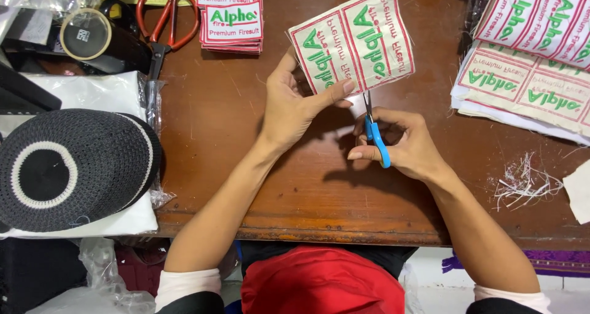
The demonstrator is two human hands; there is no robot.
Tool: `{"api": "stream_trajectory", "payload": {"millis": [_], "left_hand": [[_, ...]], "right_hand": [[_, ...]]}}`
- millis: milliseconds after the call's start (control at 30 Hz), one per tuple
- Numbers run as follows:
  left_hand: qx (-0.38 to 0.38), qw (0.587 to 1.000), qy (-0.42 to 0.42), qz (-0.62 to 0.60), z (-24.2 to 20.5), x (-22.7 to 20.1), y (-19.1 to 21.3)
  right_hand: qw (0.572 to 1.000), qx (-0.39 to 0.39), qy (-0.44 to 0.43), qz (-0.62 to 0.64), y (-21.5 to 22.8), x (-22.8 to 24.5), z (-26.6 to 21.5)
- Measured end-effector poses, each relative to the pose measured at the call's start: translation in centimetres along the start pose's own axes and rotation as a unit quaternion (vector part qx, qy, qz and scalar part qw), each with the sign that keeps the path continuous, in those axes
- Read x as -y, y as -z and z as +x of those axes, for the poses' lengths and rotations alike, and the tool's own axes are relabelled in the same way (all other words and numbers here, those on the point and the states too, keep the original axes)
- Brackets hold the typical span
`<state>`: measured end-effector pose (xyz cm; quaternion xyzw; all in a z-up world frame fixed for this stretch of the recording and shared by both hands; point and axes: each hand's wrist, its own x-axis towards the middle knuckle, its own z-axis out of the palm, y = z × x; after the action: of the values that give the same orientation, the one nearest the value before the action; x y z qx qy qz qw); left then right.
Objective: The person uses blue-handled scissors to cut small rectangular labels from a larger sheet. They trim the edges of the labels, stack the cut pieces, and occasionally wipe the table surface with a white cloth to remove debris.
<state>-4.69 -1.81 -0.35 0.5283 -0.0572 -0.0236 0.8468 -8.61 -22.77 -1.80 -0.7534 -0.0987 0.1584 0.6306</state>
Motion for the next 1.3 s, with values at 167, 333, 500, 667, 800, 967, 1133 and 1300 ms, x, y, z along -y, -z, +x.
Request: {"api": "stream_trajectory", "payload": {"millis": [167, 333, 500, 667, 800, 967, 1133, 1300], "left_hand": [[0.039, 0.999, -0.015, 0.028, -0.3, -0.1, -0.1], [0.048, 0.997, -0.010, 0.052, -0.8, -0.5, -0.6], [0.033, 0.995, -0.034, 0.088, -1.1, -0.3, -0.6], [0.015, 0.996, -0.028, 0.079, -1.2, -0.2, -0.9], [0.017, 0.998, -0.023, 0.058, -1.4, 0.0, -0.8], [0.008, 0.998, -0.021, 0.056, -1.5, -0.1, -1.0], [0.001, 0.998, -0.026, 0.062, -1.6, 0.0, -1.2], [0.000, 0.998, -0.025, 0.062, -1.7, -0.1, -1.1]], "right_hand": [[1.000, -0.003, 0.000, -0.001, 0.0, 0.3, -0.1], [1.000, -0.005, 0.002, -0.001, -0.1, 0.7, -0.1], [1.000, -0.003, 0.018, -0.020, -0.1, 1.7, -0.1], [0.998, 0.000, 0.027, -0.049, 0.1, 1.7, -0.1], [0.995, -0.008, 0.052, -0.079, 0.2, 1.4, -0.1], [0.996, -0.004, 0.058, -0.068, 0.1, 1.8, -0.1], [0.996, -0.010, 0.064, -0.066, 0.1, 1.8, -0.1], [0.995, -0.011, 0.062, -0.072, 0.0, 1.8, -0.1]]}}
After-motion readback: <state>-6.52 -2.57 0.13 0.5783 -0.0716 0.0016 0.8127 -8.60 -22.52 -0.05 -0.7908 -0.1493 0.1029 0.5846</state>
